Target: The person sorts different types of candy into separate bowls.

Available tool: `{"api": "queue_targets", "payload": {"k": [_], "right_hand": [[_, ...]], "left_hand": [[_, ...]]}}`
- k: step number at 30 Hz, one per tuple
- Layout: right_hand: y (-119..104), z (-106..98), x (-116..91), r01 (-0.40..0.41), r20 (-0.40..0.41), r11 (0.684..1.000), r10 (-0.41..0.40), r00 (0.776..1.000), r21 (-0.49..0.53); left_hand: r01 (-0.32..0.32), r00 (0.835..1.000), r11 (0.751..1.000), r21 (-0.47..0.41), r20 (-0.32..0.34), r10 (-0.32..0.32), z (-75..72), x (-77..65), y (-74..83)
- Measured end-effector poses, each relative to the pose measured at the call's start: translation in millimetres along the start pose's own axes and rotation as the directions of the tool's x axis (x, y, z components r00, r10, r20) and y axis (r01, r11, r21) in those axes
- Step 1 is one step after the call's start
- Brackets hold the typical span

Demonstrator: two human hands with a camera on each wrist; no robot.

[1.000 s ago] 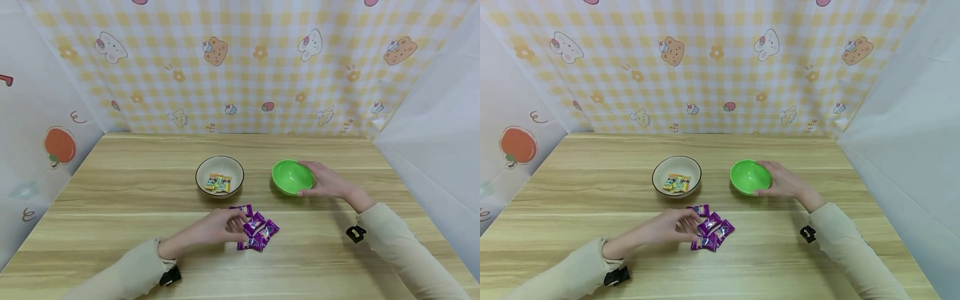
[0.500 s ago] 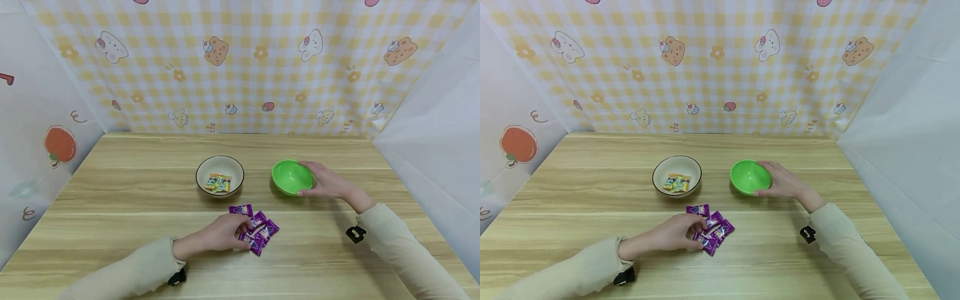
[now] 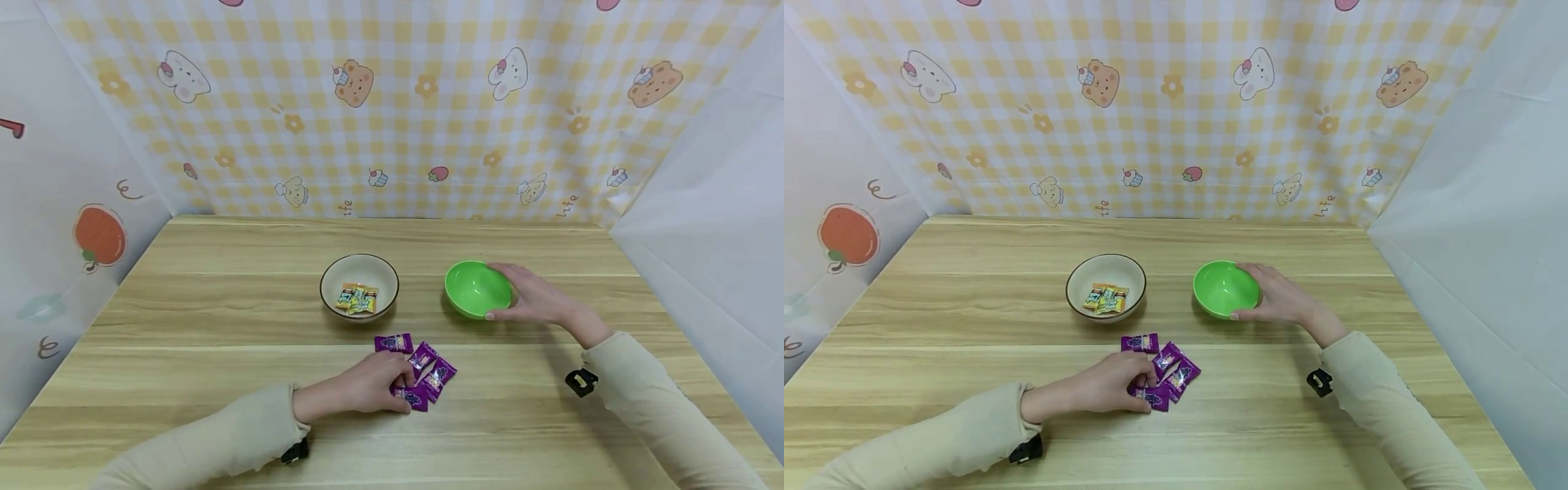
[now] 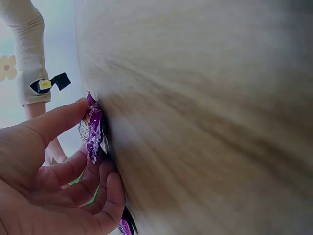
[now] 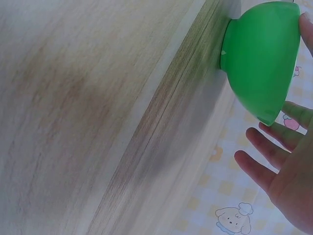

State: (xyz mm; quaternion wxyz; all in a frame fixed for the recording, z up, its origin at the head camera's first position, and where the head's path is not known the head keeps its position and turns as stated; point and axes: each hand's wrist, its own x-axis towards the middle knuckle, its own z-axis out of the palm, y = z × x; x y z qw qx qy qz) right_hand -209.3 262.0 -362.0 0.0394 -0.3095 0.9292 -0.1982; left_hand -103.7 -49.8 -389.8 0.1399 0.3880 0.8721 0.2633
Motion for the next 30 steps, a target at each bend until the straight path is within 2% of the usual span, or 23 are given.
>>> {"api": "queue_targets", "payload": {"k": [4,9,19,23,30], "right_hand": [[-1,0,0,-0.003,0.003,1.0,0.003,1.0,0.0],[0,0,0,-0.004,0.003,1.0,0.004,1.0,0.0],[0,-1,0,-0.008,0.003,1.0,0.008,1.0,-0.003],[0,-1,0,-0.01,0.006,1.0,0.01,1.0,-0.002],[-1,-1,0,0.001,0.003,1.0,-0.001,1.0,0.0]], "left_hand": [[0.016,1.0,1.0,-0.008,0.018,-0.016,-0.1,-0.8,1.9],[-0.001,1.0,0.999,-0.049,0.013,0.001,0.3,-0.4,3.1],[0.008,1.0,0.977,-0.213,-0.007,-0.01,-1.1,-2.5,4.7],[0.016,0.999,0.954,-0.299,-0.026,-0.025,-4.9,-1.4,6.3],[0.109,0.99,0.899,-0.425,-0.035,-0.137,-14.1,6.1,8.1]]}}
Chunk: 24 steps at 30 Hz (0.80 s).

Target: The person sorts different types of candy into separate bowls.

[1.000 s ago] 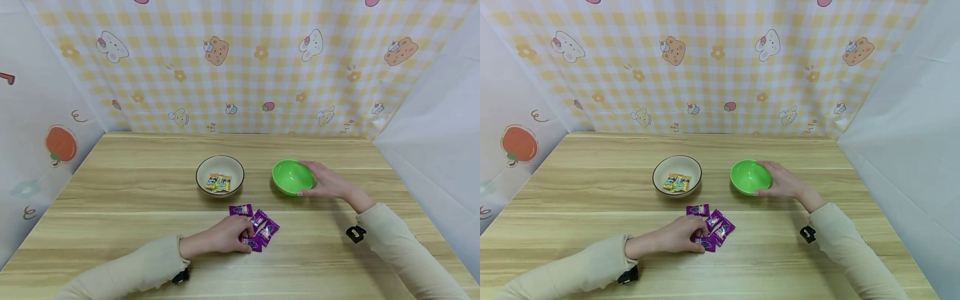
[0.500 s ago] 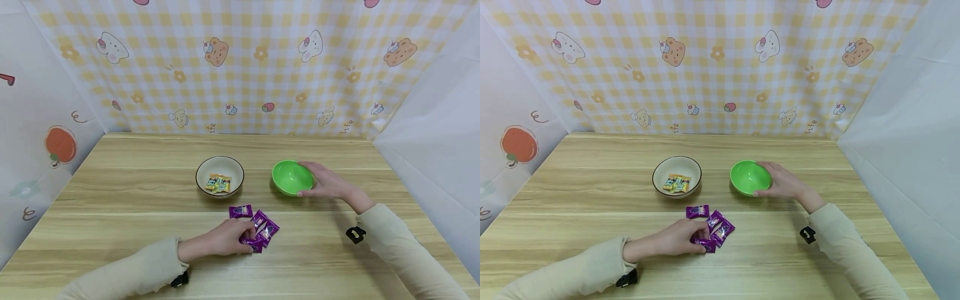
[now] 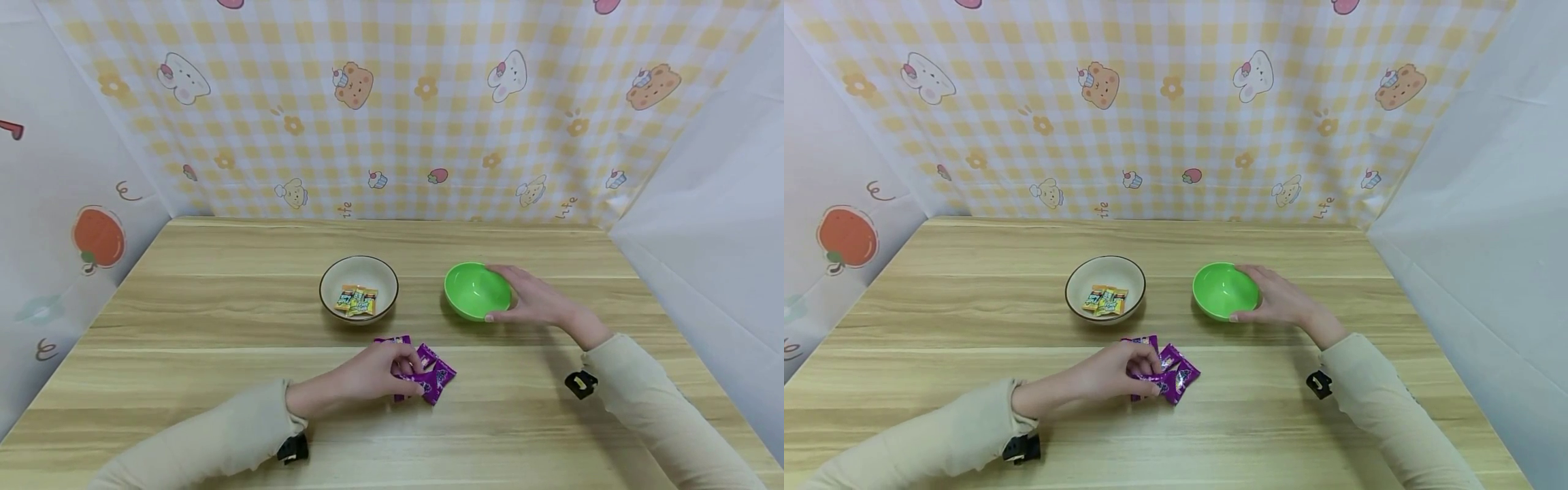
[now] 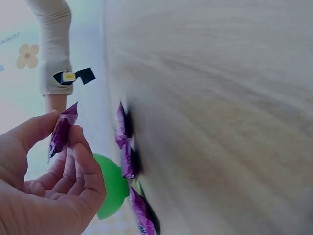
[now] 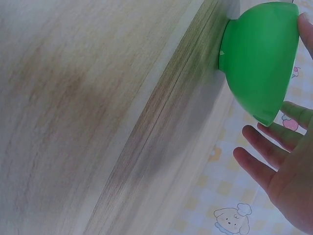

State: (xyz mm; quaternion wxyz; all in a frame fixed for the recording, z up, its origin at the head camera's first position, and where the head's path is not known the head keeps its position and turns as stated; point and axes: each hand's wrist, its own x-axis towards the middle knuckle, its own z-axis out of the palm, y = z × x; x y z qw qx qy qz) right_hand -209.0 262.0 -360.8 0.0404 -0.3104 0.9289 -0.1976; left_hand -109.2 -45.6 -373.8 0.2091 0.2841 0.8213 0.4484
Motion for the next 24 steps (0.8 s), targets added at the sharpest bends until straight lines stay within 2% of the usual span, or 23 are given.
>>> {"api": "queue_targets", "payload": {"k": [8,16,24], "right_hand": [[0,0,0,0.004,-0.004,1.0,-0.004,1.0,0.0],[0,0,0,-0.001,0.0,1.0,0.001,1.0,-0.001],[0,1,0,0.003,0.0,1.0,-0.003,1.0,0.006]], "left_hand": [[0.019,0.998,0.998,-0.067,-0.062,-0.023,-9.8,8.0,9.7],[0.029,0.993,0.992,-0.121,-0.113,-0.043,-16.9,22.9,16.5],[0.039,0.989,0.994,-0.099,-0.135,-0.052,-18.4,37.4,17.2]]}}
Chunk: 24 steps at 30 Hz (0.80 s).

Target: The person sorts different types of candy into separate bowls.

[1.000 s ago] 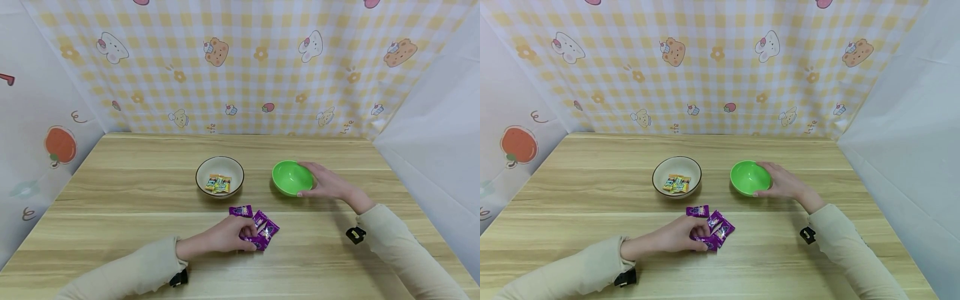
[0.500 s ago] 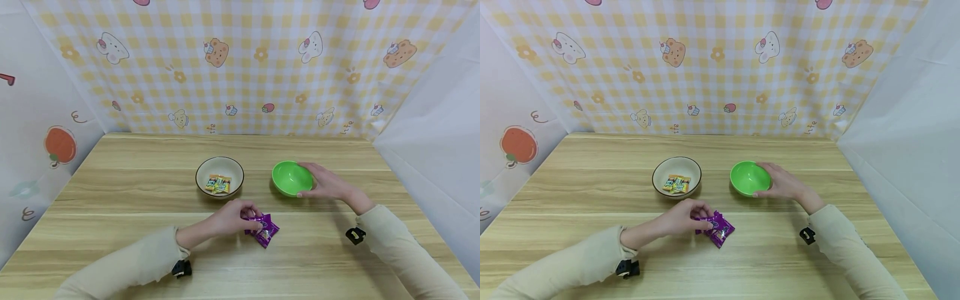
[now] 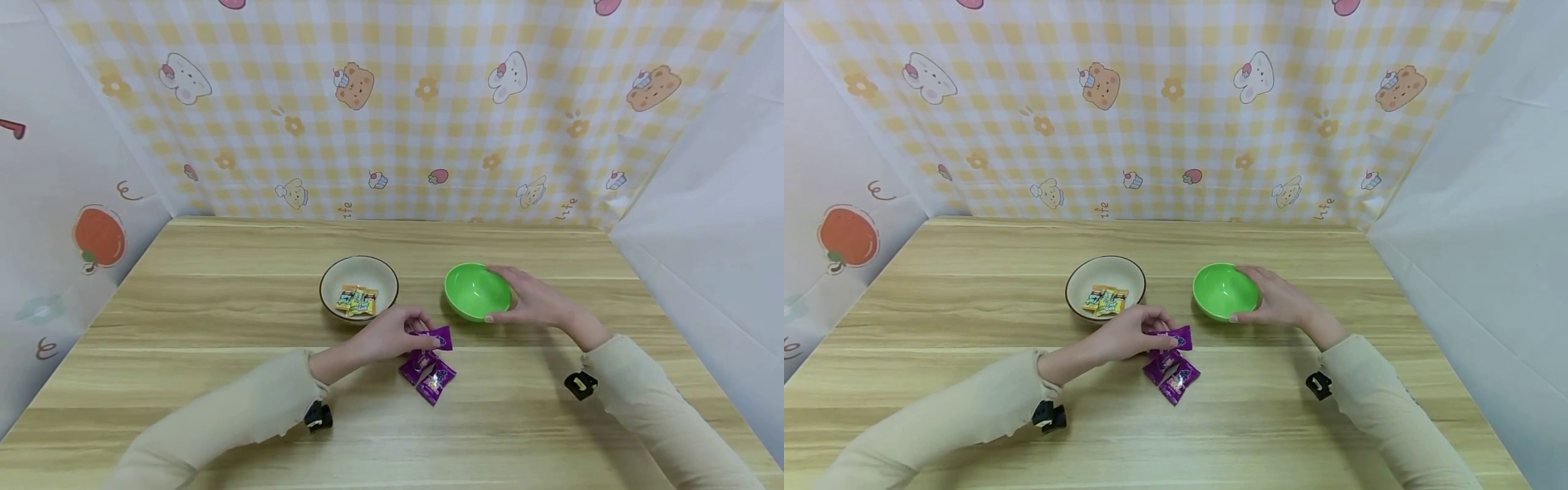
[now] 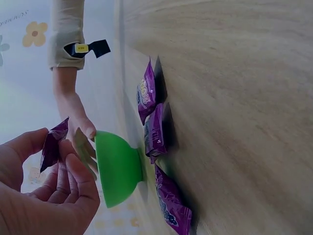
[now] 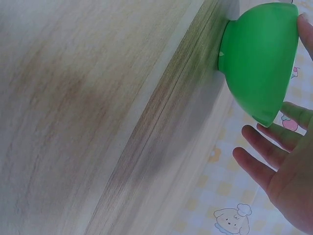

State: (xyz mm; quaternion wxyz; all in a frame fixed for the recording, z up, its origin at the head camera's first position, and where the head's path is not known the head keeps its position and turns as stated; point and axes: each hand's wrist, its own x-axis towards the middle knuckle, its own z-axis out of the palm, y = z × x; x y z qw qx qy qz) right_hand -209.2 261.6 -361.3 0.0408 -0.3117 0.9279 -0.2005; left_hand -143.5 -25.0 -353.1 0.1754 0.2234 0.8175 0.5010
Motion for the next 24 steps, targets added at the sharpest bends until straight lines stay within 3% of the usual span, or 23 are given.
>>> {"api": "queue_targets", "payload": {"k": [7,24], "right_hand": [[-1,0,0,-0.008,0.006,1.0,0.008,1.0,0.001],[-3,0,-1,-0.006,0.003,1.0,0.006,1.0,0.016]], "left_hand": [[0.075,0.997,0.993,-0.089,-0.017,-0.077,2.0,10.6,0.4],[0.035,0.994,0.999,-0.033,-0.104,-0.039,2.5,39.5,3.9]]}}
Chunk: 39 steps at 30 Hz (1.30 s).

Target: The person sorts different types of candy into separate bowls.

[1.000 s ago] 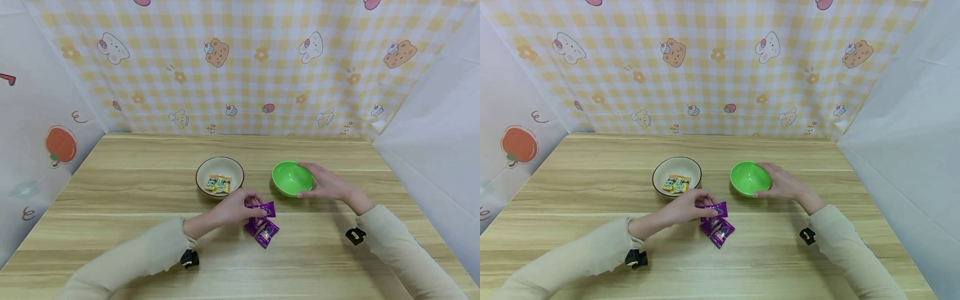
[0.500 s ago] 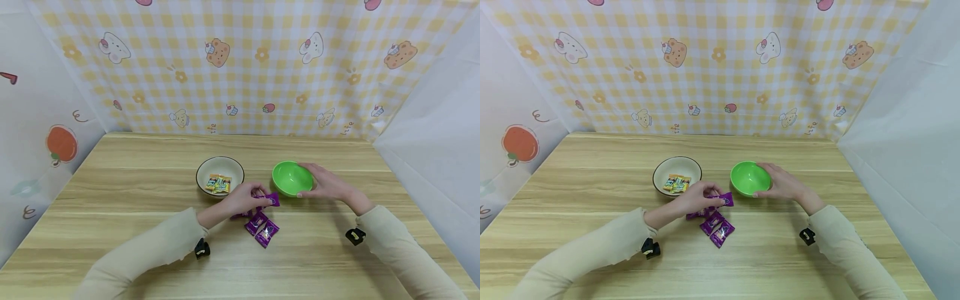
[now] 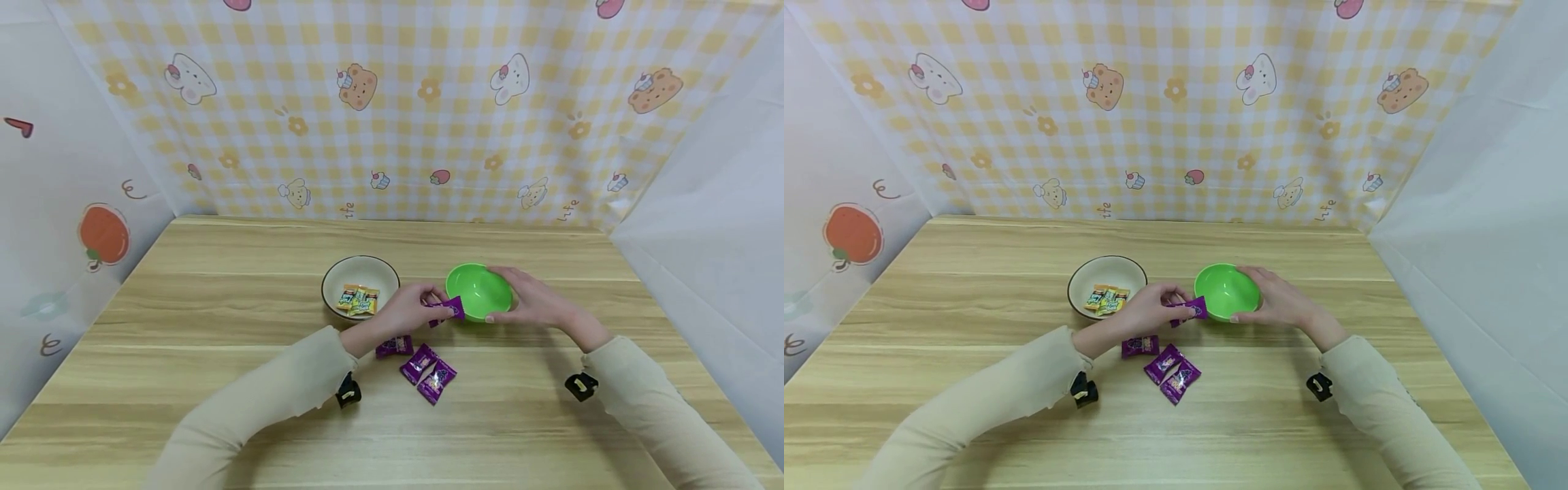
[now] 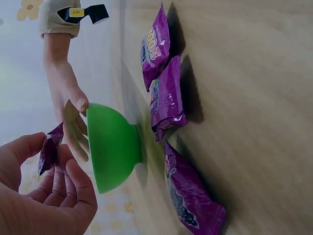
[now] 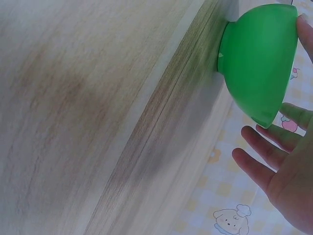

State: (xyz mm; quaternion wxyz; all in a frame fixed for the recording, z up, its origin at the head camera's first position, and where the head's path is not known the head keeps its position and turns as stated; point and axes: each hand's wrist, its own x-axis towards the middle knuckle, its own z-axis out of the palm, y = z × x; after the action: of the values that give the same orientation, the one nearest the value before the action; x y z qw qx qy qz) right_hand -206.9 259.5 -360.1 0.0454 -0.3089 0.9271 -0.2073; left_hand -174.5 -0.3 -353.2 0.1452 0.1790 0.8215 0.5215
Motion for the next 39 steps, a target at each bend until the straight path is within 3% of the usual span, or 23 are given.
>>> {"api": "queue_targets", "payload": {"k": [10,17,24,31,39], "right_hand": [[1,0,0,0.004,-0.003,1.0,-0.004,1.0,0.001],[1,1,0,0.002,0.001,1.0,-0.002,1.0,0.009],[1,0,0,-0.004,0.004,1.0,0.004,1.0,0.007],[1,0,-1,-0.002,0.005,1.0,0.001,1.0,0.004],[0,-1,-1,-0.001,0.002,1.0,0.001,1.0,-0.003]], "left_hand": [[0.031,0.999,0.999,-0.043,-0.027,-0.032,3.0,15.6,6.3],[0.023,0.998,1.0,0.009,-0.064,-0.022,8.2,29.2,12.2],[0.042,0.996,0.999,-0.019,-0.072,-0.044,17.7,41.7,15.8],[0.048,0.994,0.999,0.013,-0.102,-0.047,27.6,48.9,16.6],[0.036,0.994,0.999,-0.018,-0.103,-0.038,30.7,48.6,16.2]]}}
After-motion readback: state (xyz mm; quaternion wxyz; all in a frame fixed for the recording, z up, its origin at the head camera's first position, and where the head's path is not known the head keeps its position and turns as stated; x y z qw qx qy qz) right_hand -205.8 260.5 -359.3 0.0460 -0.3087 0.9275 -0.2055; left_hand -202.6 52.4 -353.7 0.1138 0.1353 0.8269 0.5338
